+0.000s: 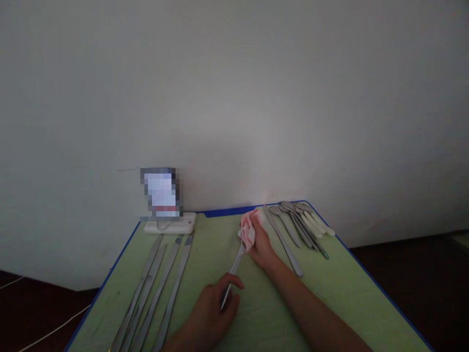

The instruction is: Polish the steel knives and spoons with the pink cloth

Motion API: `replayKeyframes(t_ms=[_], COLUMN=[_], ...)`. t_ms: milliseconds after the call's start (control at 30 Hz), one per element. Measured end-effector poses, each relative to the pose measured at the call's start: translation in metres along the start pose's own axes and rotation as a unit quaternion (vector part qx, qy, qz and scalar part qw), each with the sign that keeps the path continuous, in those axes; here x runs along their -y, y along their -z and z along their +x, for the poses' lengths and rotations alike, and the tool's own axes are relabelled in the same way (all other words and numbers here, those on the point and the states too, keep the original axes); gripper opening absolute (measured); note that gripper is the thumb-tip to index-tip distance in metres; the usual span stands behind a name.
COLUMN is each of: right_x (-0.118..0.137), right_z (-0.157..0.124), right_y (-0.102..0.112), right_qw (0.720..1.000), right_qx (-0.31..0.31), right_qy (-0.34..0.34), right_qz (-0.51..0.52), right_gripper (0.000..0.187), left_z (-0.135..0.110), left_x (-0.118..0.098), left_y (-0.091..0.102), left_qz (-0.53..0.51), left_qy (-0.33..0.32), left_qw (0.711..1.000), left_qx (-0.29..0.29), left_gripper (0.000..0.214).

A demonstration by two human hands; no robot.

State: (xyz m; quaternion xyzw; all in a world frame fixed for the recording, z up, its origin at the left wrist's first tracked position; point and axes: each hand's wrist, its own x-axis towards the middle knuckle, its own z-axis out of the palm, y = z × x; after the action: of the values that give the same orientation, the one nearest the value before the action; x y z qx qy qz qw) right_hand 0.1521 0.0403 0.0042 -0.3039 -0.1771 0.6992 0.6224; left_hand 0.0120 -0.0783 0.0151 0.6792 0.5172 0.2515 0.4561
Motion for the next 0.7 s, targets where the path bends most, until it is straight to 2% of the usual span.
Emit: replayKeyframes(t_ms=[133, 233, 300, 333, 400, 533, 600, 700], right_x=[-0.001, 0.003, 0.005, 0.004, 0.002, -0.002, -0.002, 0.000], right_z=[-0.009, -0.019, -0.022, -0.023, -0.020, -0.008, -0.004, -0.002], right_y=[0.002, 0.002, 0.001, 0.001, 0.001, 0.000, -0.001, -0.001], right_qw=[0.986, 0.945, 0.927, 0.926, 0.945, 0.992, 0.998, 0.999], right_qx=[0.099, 0.182, 0.202, 0.195, 0.145, 0.010, -0.012, -0.017], right_qy=[-0.028, -0.057, -0.072, -0.077, -0.072, -0.029, -0.024, -0.026], right_qz=[-0.130, -0.264, -0.309, -0.314, -0.286, -0.122, -0.064, -0.033], right_gripper=[0.036, 0.038, 0.041, 0.042, 0.044, 0.043, 0.042, 0.039], left_z=[0.001, 0.002, 0.003, 0.003, 0.002, -0.002, -0.003, -0.004], left_x=[0.001, 0.001, 0.002, 0.003, 0.005, 0.004, 0.002, 0.000], left_y=[0.004, 0.005, 0.004, 0.003, 0.001, 0.000, 0.000, 0.001], left_qz=[-0.027, -0.016, 0.003, 0.015, 0.041, 0.112, 0.147, 0.166], left_qy=[0.008, 0.000, -0.025, -0.037, -0.051, -0.095, -0.114, -0.113], left_qw=[0.999, 1.000, 1.000, 0.999, 0.998, 0.989, 0.982, 0.979], left_qx=[-0.023, -0.023, -0.016, -0.013, -0.006, 0.025, 0.036, 0.041], left_gripper=[0.016, 0.018, 0.020, 0.020, 0.023, 0.029, 0.029, 0.029])
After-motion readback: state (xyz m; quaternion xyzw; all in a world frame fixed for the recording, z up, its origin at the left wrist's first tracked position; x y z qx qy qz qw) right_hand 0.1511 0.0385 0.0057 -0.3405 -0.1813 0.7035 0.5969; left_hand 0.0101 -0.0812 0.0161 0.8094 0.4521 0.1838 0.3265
